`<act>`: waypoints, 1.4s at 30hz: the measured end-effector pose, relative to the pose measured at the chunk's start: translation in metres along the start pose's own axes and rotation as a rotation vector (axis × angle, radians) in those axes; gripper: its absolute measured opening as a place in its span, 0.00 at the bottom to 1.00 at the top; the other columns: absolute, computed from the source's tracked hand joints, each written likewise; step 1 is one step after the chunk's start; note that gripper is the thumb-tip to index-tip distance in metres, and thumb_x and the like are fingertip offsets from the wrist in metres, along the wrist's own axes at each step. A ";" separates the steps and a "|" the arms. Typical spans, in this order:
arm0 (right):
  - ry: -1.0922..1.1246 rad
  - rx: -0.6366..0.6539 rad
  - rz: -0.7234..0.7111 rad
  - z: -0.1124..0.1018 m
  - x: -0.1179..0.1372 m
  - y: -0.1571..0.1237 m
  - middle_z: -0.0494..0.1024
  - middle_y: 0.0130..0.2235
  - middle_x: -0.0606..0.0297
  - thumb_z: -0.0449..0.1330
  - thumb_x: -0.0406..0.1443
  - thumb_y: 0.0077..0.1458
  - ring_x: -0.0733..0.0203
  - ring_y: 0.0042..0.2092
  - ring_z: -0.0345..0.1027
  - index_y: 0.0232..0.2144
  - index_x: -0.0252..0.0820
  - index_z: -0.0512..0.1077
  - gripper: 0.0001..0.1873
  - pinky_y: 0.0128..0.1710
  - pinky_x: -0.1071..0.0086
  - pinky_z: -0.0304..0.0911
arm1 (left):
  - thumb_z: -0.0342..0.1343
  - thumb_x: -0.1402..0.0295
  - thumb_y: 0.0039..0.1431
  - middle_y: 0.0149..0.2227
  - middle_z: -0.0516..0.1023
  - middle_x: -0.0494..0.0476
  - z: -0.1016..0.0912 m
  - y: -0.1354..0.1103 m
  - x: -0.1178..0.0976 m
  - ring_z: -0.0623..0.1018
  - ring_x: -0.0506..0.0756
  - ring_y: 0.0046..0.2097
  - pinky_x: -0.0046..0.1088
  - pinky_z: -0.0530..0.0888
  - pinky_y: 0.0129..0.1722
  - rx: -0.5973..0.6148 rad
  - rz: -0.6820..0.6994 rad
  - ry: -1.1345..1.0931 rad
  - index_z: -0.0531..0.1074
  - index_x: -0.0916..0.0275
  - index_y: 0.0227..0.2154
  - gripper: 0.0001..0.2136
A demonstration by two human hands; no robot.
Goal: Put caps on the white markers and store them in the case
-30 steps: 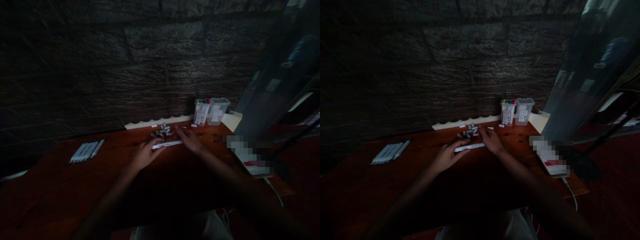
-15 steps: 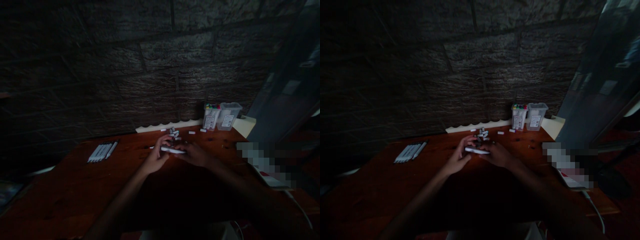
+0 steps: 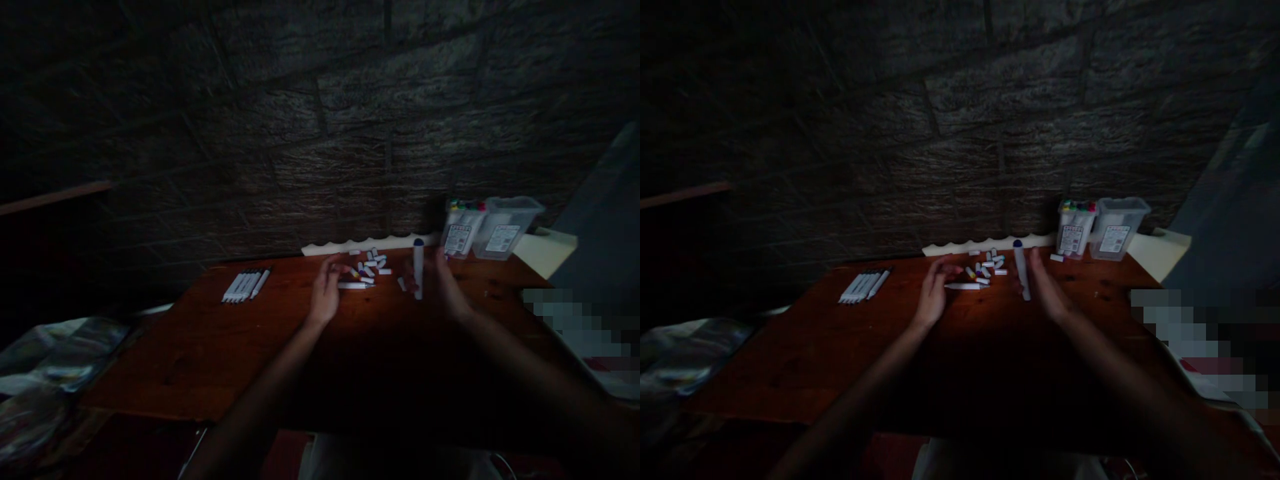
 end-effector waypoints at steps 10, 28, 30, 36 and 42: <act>0.452 -0.092 0.088 -0.009 0.003 0.006 0.48 0.14 0.75 0.55 0.58 0.49 0.71 0.16 0.41 0.14 0.44 0.51 0.30 0.15 0.73 0.46 | 0.44 0.65 0.66 0.38 0.79 0.55 0.024 -0.011 -0.017 0.78 0.53 0.43 0.30 0.70 0.47 0.209 0.160 0.368 0.68 0.61 0.50 0.14; 0.387 -0.208 0.104 -0.022 -0.015 0.010 0.47 0.13 0.76 0.47 0.63 0.51 0.72 0.15 0.38 0.14 0.43 0.53 0.33 0.13 0.75 0.38 | 0.45 0.65 0.64 0.39 0.80 0.55 0.020 -0.006 -0.011 0.79 0.55 0.43 0.31 0.72 0.47 0.214 0.153 0.433 0.69 0.59 0.49 0.14; 0.389 -0.234 0.067 -0.026 -0.016 0.014 0.51 0.15 0.76 0.53 0.60 0.51 0.72 0.16 0.41 0.20 0.42 0.62 0.28 0.14 0.76 0.40 | 0.45 0.65 0.64 0.39 0.80 0.55 0.017 -0.005 -0.011 0.79 0.55 0.42 0.31 0.72 0.47 0.196 0.151 0.439 0.68 0.59 0.49 0.14; 0.283 -0.182 -0.086 -0.017 0.003 0.011 0.58 0.21 0.76 0.60 0.51 0.52 0.73 0.19 0.46 0.31 0.44 0.64 0.18 0.16 0.79 0.43 | 0.44 0.64 0.65 0.39 0.80 0.55 0.015 -0.005 -0.008 0.79 0.55 0.43 0.33 0.72 0.47 0.190 0.141 0.451 0.68 0.60 0.49 0.14; 0.231 -0.216 -0.101 -0.019 0.004 0.007 0.54 0.20 0.78 0.62 0.49 0.51 0.73 0.19 0.44 0.31 0.45 0.62 0.18 0.16 0.79 0.44 | 0.45 0.64 0.64 0.39 0.80 0.55 0.016 -0.005 -0.009 0.79 0.55 0.42 0.32 0.72 0.46 0.192 0.126 0.450 0.68 0.60 0.49 0.14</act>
Point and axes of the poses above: each hand's wrist, its own y-axis towards the middle knuckle, its own z-axis out of the palm, x = y × z, the point moved 10 cm from there along y, towards the middle knuckle
